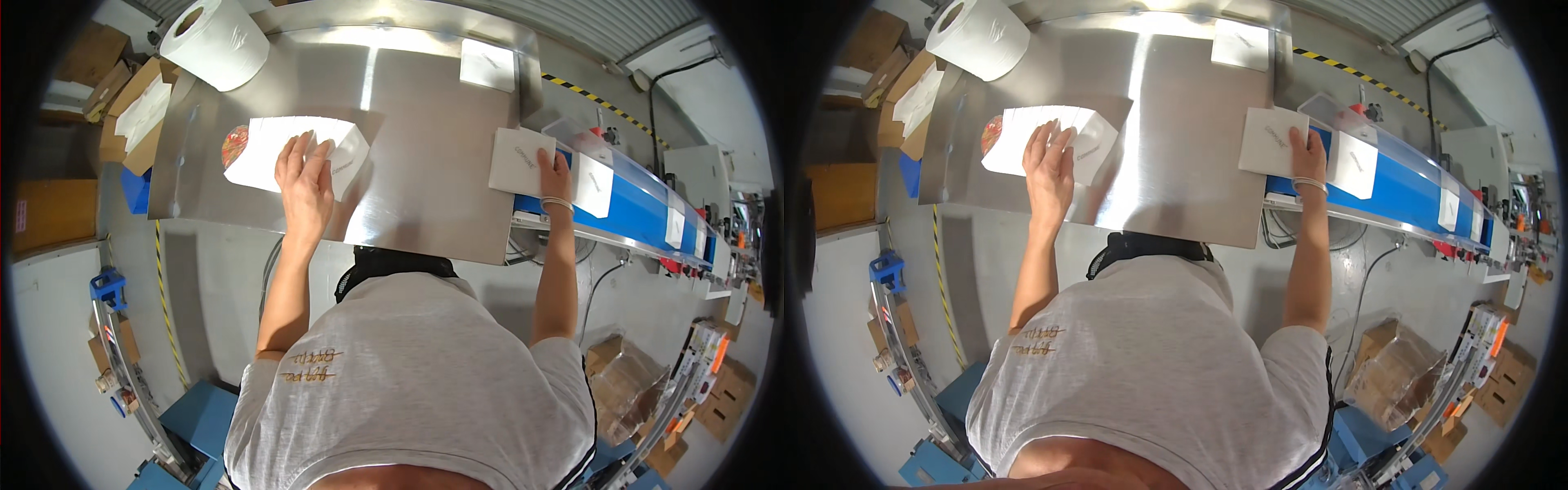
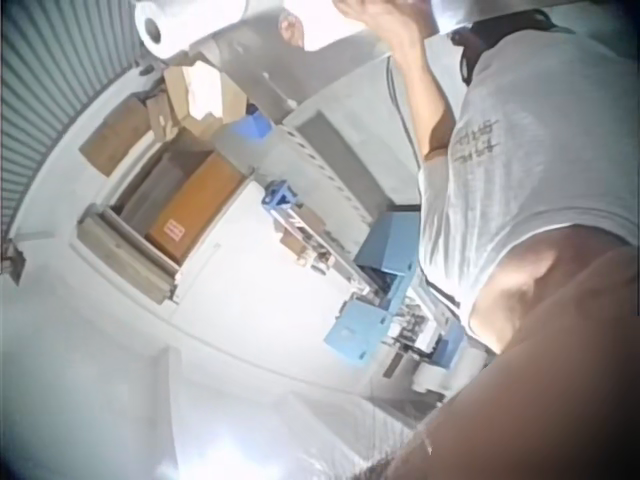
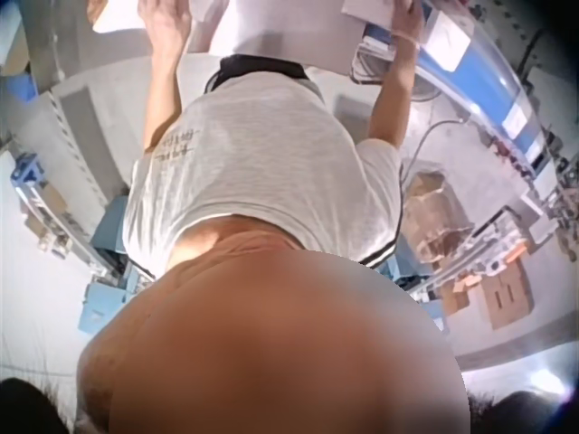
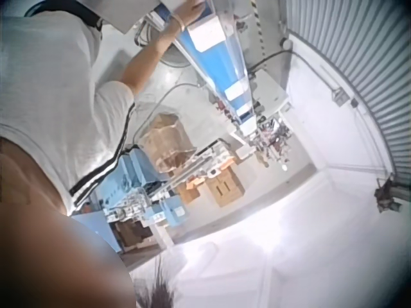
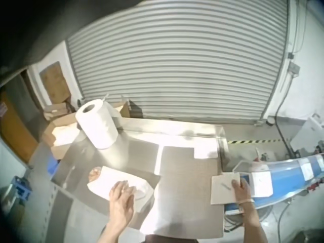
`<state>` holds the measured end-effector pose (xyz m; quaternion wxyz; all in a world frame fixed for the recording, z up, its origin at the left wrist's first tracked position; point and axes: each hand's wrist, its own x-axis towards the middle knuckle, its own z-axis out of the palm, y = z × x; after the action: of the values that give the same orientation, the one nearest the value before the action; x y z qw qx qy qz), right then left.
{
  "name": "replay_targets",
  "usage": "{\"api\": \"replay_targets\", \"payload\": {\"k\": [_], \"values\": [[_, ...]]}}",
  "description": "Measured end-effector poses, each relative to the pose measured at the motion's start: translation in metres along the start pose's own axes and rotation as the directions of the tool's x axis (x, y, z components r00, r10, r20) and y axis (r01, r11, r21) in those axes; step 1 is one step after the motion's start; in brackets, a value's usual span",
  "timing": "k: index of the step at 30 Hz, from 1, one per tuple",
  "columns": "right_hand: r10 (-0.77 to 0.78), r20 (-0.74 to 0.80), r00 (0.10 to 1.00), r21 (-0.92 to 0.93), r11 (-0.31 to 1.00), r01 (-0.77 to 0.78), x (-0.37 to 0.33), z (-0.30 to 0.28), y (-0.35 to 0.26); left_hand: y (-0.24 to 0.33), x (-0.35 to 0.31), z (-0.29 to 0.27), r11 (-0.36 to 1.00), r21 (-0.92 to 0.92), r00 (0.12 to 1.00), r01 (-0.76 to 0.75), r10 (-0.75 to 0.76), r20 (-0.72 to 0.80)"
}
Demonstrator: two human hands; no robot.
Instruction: Hand wrapping stacks of folded paper towels with plastic film in a packaging facility.
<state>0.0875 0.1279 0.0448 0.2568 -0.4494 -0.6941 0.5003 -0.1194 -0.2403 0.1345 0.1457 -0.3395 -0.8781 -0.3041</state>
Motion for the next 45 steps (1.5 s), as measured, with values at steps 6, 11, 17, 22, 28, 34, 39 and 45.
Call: {"api": "replay_targets", "payload": {"k": [6, 11, 17, 22, 28, 34, 39, 45], "values": [[-0.309, -0.081, 0.947, -0.610, 0.767, 0.199, 0.018, -0.028, 0.024, 0.000, 0.001, -0.004, 0.998, -0.041, 0.999, 0.036, -0.037, -0.018], [-0.640, -0.110, 0.761, -0.878, 0.422, 0.227, 0.000, -0.001, -0.018, 0.001, 0.004, -0.001, 1.000, -0.012, 0.999, 0.027, -0.028, -0.029], [-0.442, 0.638, 0.631, 0.039, 0.837, 0.547, -0.065, 0.138, -0.118, -0.003, 0.003, -0.006, 1.000, 0.020, 0.999, -0.001, 0.000, 0.043], [-0.631, 0.694, 0.346, 0.185, 0.621, 0.762, -0.065, 0.193, -0.116, 0.004, 0.007, -0.009, 0.999, -0.001, 0.992, -0.035, 0.035, 0.122], [-0.315, 0.551, 0.773, 0.250, 0.946, 0.207, -0.056, 0.134, -0.065, -0.016, 0.001, -0.009, 0.999, 0.041, 1.000, 0.013, -0.013, -0.005], [-0.078, 0.072, 0.994, -0.103, 0.991, 0.085, 0.000, 0.006, 0.011, -0.015, -0.001, -0.012, 1.000, 0.015, 0.999, 0.020, -0.019, -0.050], [-0.543, -0.143, 0.827, -0.936, 0.347, 0.066, 0.003, -0.030, 0.004, -0.015, -0.004, -0.009, 1.000, 0.003, 0.997, 0.006, -0.006, -0.077], [-0.670, 0.503, 0.547, -0.121, 0.572, 0.812, -0.048, 0.111, -0.085, -0.016, -0.009, -0.006, 0.999, 0.043, 0.999, 0.021, -0.019, -0.049]]}}
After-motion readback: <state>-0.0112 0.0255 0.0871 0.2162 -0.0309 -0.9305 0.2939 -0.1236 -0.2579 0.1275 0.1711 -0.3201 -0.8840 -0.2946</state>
